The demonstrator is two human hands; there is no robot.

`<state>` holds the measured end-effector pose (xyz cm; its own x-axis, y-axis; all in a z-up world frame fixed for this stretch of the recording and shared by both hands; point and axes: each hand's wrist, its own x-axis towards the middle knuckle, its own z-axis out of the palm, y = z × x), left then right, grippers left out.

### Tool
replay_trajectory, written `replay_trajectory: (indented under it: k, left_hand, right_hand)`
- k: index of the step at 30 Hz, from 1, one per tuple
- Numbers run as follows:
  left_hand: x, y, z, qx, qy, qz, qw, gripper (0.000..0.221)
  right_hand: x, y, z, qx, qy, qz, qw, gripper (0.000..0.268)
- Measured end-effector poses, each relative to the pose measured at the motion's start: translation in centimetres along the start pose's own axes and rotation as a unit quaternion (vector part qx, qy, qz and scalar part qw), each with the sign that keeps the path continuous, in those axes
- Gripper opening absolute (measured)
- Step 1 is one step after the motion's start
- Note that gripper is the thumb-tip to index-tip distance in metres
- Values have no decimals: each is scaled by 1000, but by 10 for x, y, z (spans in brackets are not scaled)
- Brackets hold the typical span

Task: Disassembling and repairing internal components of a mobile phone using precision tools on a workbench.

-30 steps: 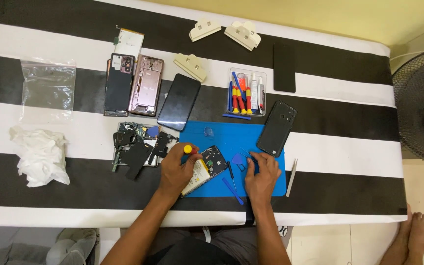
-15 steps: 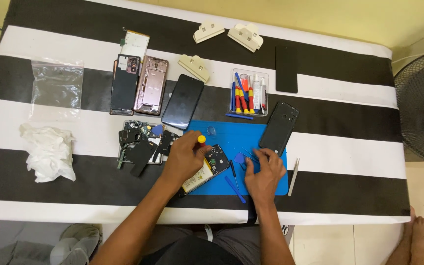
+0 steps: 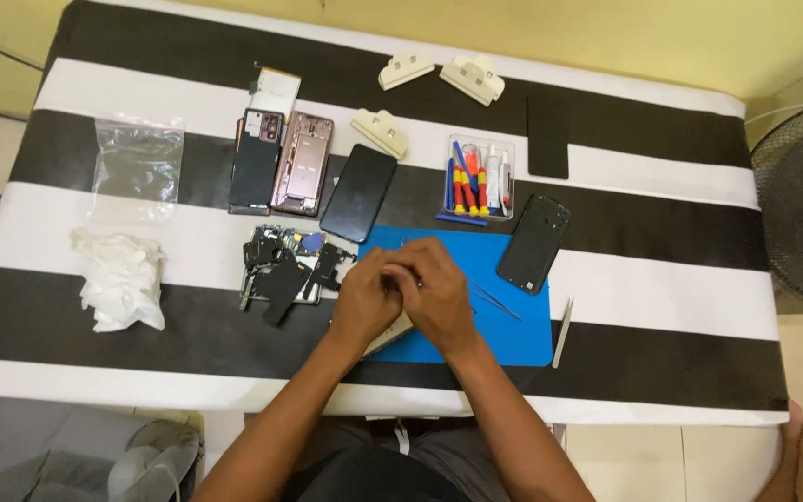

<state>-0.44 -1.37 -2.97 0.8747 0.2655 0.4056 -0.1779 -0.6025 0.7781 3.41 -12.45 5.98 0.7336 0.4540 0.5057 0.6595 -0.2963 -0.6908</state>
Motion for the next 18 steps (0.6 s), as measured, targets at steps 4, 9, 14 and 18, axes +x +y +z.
replay_trajectory:
  k: [4,9,14,18]
  left_hand:
    - [2,7,-6,-14,-6,6,1000,15]
    - [8,-1,-32,-219,-158,-75,960,13]
    - [17,-10,-46,-275,-293,-125,907,13]
    - [31,-15,-47,-266,-297,-161,903,21]
  right_hand:
    - [-9,1,1,1,40,20,999,5]
    - [-10,3,-3,102,-28,39,994,17]
    - [1,10,-12,142,-102,42,984,16]
    - [8,17,-20,180,-141,69,971,19]
